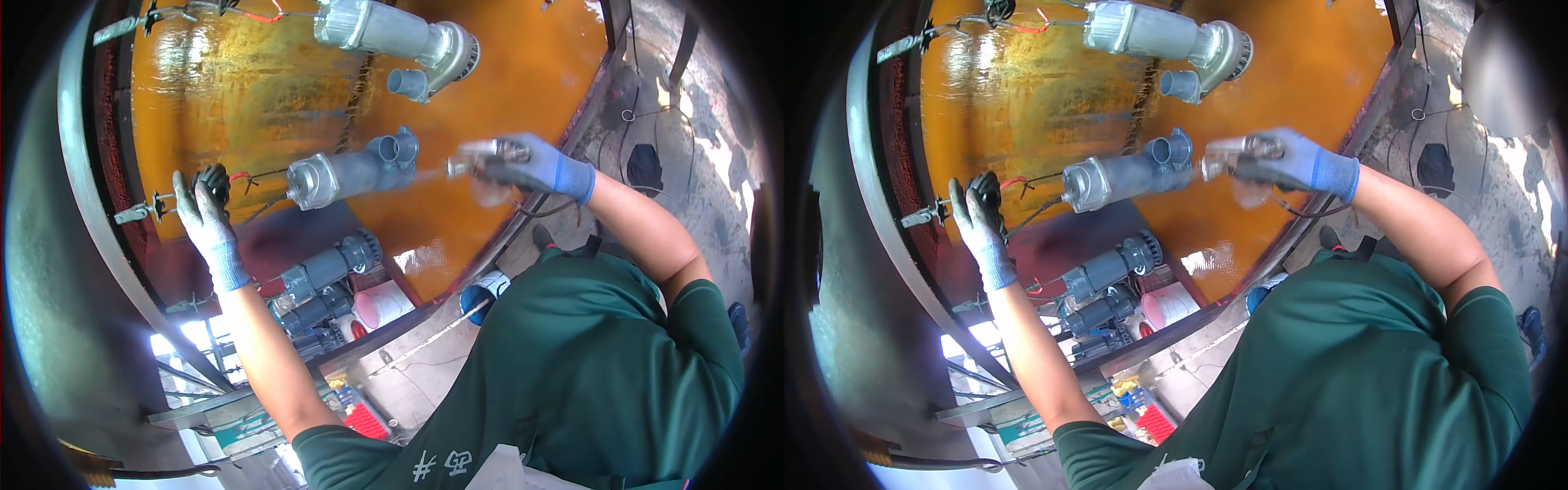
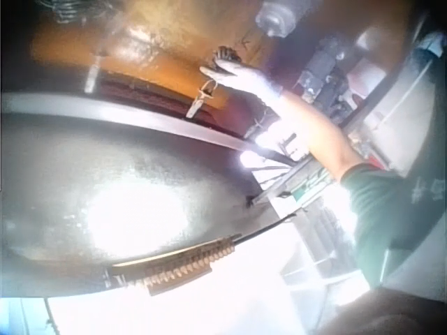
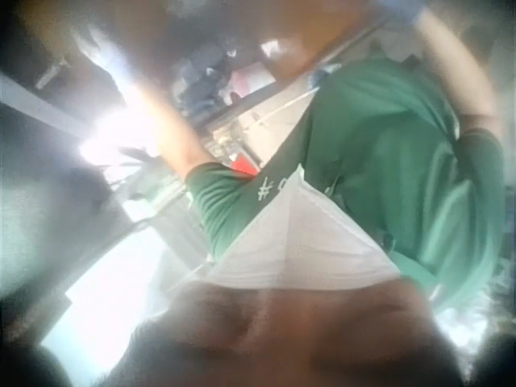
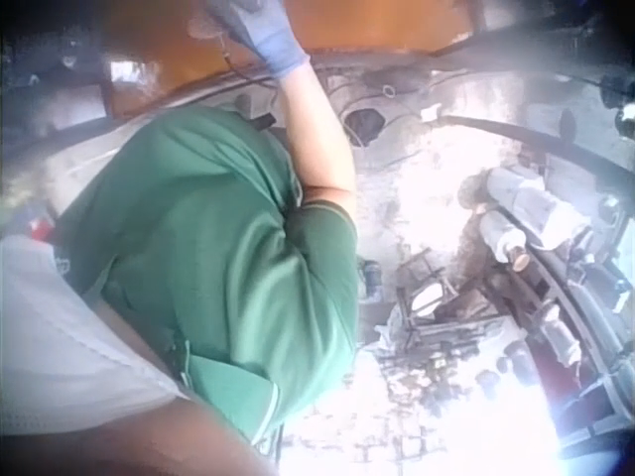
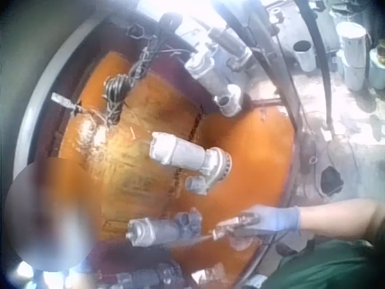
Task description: The person uses a spray gun to paint grey pump housings that are hanging from hooks, while using their left hand to rotate the items and cables to ensure full coverage.
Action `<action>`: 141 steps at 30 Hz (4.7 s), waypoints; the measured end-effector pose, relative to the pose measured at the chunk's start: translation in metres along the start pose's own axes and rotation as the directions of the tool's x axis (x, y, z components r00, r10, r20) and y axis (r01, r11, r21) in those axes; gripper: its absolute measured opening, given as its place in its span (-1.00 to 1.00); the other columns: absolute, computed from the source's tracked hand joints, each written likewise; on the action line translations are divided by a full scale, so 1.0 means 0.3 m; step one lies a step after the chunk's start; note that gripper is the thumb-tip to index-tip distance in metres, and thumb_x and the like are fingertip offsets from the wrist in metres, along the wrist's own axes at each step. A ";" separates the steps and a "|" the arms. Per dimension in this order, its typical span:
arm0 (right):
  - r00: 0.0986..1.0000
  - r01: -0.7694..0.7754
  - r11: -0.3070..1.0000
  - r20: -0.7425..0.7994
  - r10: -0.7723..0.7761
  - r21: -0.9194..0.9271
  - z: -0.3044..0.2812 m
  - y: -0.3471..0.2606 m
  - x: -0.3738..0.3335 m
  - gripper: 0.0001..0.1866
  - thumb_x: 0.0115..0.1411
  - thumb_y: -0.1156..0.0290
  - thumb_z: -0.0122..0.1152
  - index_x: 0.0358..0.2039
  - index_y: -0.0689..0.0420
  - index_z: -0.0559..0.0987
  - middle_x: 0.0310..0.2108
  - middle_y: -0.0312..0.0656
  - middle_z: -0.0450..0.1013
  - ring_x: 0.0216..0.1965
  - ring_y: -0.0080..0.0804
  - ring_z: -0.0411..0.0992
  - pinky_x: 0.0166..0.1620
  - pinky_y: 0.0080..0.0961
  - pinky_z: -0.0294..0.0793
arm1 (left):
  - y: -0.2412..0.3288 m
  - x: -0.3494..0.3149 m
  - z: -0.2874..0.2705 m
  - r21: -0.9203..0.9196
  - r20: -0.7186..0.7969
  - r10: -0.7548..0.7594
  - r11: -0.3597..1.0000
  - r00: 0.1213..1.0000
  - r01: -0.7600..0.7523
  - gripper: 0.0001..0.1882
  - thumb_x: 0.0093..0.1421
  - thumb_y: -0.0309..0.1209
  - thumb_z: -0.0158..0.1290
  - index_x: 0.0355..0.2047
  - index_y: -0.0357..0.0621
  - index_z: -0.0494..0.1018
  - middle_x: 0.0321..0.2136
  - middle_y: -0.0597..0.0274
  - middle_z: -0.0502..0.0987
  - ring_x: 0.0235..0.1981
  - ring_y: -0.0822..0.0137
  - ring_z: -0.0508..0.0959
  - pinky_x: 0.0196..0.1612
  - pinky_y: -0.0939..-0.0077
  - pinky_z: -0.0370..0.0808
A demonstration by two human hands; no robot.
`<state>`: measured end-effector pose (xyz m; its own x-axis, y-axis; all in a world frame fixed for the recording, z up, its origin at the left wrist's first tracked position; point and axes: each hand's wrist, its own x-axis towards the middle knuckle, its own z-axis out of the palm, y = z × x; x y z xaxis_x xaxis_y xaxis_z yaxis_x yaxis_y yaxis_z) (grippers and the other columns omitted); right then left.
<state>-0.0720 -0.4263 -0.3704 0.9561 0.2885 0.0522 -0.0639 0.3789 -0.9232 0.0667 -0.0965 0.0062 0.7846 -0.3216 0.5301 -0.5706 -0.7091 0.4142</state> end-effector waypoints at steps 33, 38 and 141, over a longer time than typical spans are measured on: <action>0.986 0.167 0.786 0.095 -0.138 -0.596 0.078 -0.056 -0.113 -0.72 0.26 0.17 0.36 -0.22 0.12 0.59 -0.45 -0.07 0.62 -0.38 -0.15 0.65 -0.24 -0.26 0.60 | -0.071 -0.100 -0.075 0.051 -0.068 -0.168 0.984 0.984 0.171 -0.46 0.54 -0.35 -0.07 0.43 -0.32 0.17 0.08 -0.04 0.56 -0.01 0.28 0.63 0.08 0.37 0.57; 0.965 0.126 0.970 -0.201 -0.169 -0.208 0.062 -0.058 -0.091 -0.70 0.26 0.14 0.35 -0.24 0.12 0.59 -0.48 -0.15 0.63 -0.38 -0.24 0.66 -0.23 -0.31 0.61 | -0.065 -0.127 -0.069 0.076 -0.146 -0.176 0.979 0.974 0.188 -0.49 0.54 -0.34 -0.07 0.43 -0.22 0.23 0.10 -0.02 0.58 0.05 0.23 0.64 0.13 0.34 0.58; 0.975 0.065 0.992 -0.205 -0.086 -0.109 0.172 -0.002 -0.064 -0.68 0.27 0.21 0.39 -0.21 0.23 0.60 -0.40 -0.06 0.61 -0.34 -0.30 0.63 -0.21 -0.36 0.59 | -0.729 -0.289 -0.387 0.597 -0.486 0.123 0.770 0.865 0.226 -0.47 0.32 -0.51 0.14 0.28 -0.34 0.40 0.16 -0.17 0.51 0.15 -0.03 0.54 0.26 0.17 0.43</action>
<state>-0.1051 -0.3866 -0.3511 0.9963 0.0683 0.0527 0.0300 0.2985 -0.9539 0.0953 0.1593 -0.0444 0.4906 -0.0602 0.8693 -0.1174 -0.9931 -0.0026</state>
